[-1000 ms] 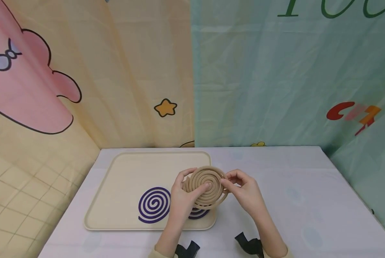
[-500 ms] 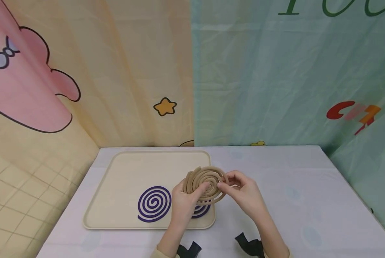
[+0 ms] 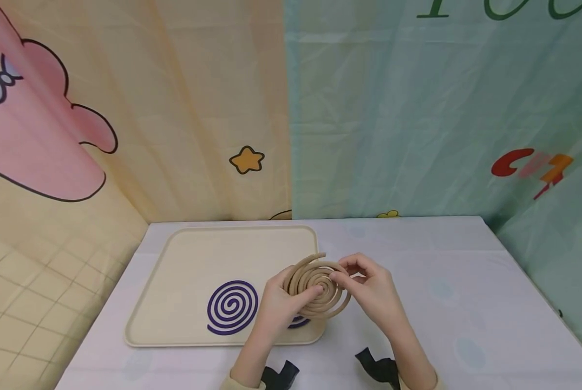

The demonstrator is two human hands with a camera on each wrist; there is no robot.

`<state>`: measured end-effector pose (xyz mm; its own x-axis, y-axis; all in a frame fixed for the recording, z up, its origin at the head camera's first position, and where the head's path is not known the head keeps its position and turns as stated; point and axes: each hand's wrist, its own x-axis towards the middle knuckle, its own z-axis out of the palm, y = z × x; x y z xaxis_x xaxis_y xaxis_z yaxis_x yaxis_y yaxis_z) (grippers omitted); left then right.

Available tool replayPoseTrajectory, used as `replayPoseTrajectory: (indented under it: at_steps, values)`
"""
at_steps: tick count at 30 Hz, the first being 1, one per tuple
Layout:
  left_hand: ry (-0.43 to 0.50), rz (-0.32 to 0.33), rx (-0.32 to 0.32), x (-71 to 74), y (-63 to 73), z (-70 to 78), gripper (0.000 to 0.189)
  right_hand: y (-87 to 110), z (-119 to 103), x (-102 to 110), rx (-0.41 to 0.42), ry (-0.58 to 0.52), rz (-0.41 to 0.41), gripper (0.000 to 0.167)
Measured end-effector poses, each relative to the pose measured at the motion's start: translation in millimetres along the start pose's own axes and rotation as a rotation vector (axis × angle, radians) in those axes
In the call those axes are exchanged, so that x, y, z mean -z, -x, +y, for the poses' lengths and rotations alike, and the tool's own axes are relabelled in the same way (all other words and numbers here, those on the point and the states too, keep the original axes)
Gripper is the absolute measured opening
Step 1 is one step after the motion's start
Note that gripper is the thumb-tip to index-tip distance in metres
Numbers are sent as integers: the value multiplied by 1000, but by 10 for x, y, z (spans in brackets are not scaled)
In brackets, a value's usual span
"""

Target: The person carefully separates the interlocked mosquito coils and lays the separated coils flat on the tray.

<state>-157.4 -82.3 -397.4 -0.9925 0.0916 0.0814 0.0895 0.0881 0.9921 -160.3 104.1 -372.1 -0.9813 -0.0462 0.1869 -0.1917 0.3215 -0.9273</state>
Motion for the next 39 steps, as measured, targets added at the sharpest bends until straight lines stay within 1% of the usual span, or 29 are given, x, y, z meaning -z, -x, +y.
replayPoseTrajectory:
  at_steps: [3,5,7,10,12,13,16,18,19,20,22,25,26,28,30,32,34,37,39]
  values:
    - [86,81,-40,-26,4,-11,35,-25,9,0,-59,-97,-5,17]
    - [113,124,-78,-38,11,-13,31,-31,14,6,-79,-135,-27,19]
    - [105,148,-104,-37,18,-8,30,-28,11,16,-88,-137,-50,20]
    - [39,128,-128,-7,26,6,30,-14,2,31,-83,-95,-51,22]
    - [-27,84,-144,20,27,14,30,2,-8,36,-40,-52,-46,22]
    - [-66,57,-158,33,26,17,29,11,-11,37,-3,-27,-46,22]
    - [-181,-31,-193,65,20,30,27,28,-13,32,155,74,-53,22]
    - [-226,-73,-193,82,20,41,26,33,-11,31,255,125,-65,23]
    - [-224,-90,-178,89,22,48,27,35,-10,34,292,146,-68,23]
    - [-218,-99,-159,96,25,56,28,36,-11,38,315,154,-71,23]
    - [-163,-111,-111,105,32,67,31,39,-16,55,306,119,-76,21]
    - [-8,-117,-70,103,41,81,37,37,-27,83,214,5,-70,17]
    - [37,-115,-72,98,44,84,38,33,-34,91,175,-42,-71,17]
    - [100,-107,-91,83,47,84,38,27,-49,103,118,-109,-75,18]
    - [120,-89,-113,68,49,79,36,26,-59,110,100,-130,-95,19]
    - [79,-71,-132,62,56,78,35,33,-58,112,144,-79,-108,18]
    - [24,-66,-143,70,62,82,34,46,-50,111,237,9,-111,19]
    - [-56,-109,-143,89,68,92,35,65,-42,98,427,152,-95,28]
    - [-64,-155,-125,100,64,98,35,78,-47,86,511,199,-91,32]
